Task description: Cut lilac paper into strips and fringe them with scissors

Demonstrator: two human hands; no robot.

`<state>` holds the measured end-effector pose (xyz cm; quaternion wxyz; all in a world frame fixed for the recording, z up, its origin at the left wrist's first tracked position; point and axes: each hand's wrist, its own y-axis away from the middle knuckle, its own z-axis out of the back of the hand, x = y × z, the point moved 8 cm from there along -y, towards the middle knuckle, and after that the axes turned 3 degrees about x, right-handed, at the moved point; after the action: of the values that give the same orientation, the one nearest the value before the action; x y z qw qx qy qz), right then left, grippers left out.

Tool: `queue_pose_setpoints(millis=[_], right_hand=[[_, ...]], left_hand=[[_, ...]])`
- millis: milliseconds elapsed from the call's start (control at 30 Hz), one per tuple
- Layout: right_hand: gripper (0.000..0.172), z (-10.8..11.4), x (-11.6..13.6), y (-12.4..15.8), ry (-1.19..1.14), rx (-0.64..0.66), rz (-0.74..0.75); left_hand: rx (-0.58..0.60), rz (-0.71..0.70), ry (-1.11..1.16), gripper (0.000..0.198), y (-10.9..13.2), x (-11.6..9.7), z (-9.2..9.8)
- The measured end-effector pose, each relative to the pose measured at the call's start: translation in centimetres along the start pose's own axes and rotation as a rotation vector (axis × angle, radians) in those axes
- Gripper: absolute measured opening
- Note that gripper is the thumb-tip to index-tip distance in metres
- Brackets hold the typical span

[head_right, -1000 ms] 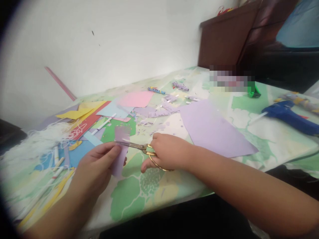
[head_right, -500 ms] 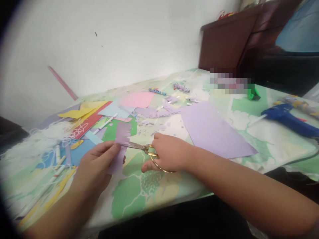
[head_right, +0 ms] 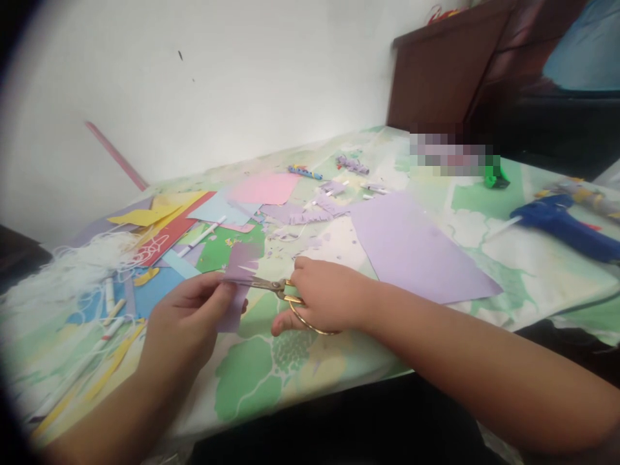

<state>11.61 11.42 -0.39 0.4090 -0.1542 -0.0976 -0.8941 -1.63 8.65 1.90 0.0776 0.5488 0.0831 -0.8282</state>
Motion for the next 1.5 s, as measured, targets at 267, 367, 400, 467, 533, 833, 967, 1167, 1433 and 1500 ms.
queue_pose_setpoints(millis=[267,367,400,467,533,833,967,1167,1433,1500], right_hand=[[0.048,0.0,0.6,0.1,-0.011,0.011,0.079],[0.044,0.1,0.7,0.1,-0.02,0.014,0.1],[0.044,0.1,0.8,0.1,-0.023,0.013,0.111],[0.044,0.1,0.9,0.2,-0.03,0.01,0.132],[0.044,0.2,1.1,0.2,-0.033,0.004,0.152],[0.044,0.0,1.1,0.1,-0.05,0.017,0.174],[0.042,0.0,1.1,0.2,-0.036,0.012,0.168],[0.047,0.2,1.0,0.3,-0.006,-0.007,0.125],[0.053,-0.1,0.9,0.2,0.002,-0.009,0.091],[0.054,-0.1,0.9,0.2,0.004,-0.011,0.099]], left_hand=[[0.023,0.009,0.029,0.013,0.0,0.3,-0.3],[0.017,0.006,0.046,0.014,-0.1,0.5,-0.1],[0.016,0.003,0.043,0.014,-0.1,0.6,-0.1],[0.015,-0.011,0.025,0.014,-0.1,0.6,0.0],[0.002,-0.031,-0.003,0.014,-0.1,0.4,0.1],[0.0,-0.059,-0.048,0.014,0.0,0.4,0.0],[0.003,-0.056,-0.036,0.013,-0.1,0.3,0.0],[-0.061,-0.016,0.022,0.014,-0.1,0.4,0.5],[-0.018,-0.037,-0.022,0.014,-0.1,0.5,-0.1],[-0.023,-0.034,-0.026,0.013,-0.1,0.5,-0.1]])
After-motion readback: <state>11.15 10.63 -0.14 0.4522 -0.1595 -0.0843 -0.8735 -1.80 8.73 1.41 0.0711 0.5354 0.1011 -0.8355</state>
